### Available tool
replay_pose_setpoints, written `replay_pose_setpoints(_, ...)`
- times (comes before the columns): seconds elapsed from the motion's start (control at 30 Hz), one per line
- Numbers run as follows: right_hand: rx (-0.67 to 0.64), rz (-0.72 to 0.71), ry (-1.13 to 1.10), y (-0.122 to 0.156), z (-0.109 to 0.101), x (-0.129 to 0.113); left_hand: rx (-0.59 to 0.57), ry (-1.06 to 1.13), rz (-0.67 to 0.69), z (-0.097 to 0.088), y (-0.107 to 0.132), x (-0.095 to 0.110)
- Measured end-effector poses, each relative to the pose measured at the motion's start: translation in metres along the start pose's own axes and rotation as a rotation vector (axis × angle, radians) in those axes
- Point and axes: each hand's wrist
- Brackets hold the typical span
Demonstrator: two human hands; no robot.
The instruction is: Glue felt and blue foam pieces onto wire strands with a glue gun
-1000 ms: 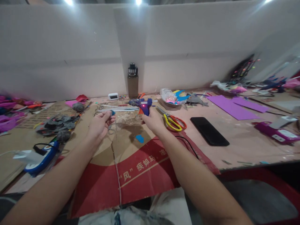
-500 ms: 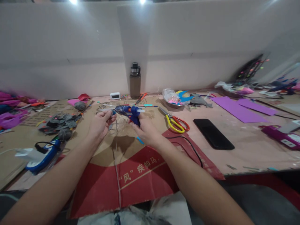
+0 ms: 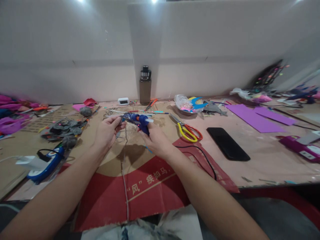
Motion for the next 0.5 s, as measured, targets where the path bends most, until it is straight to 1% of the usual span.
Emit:
replay_pose_setpoints(0.23, -0.028, -0.005, 0.048, -0.0016, -0.0021, -0.0059, -0.014, -0.054, 0.026, -0.0025, -0.0006, -0.0027)
replay_pose_setpoints(0.5, -0.047, -0.019, 0.131, -0.0024, -0.0042, -0.0097, -0.010, -0.050, 0.055, -0.0027, 0.0003, -0.0009)
Point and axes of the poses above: each hand's wrist, its own y-axis away from the middle knuckle, its own z-axis out of the palm, x = y × z, and after that the axes turned 15 degrees about -z, right-handed
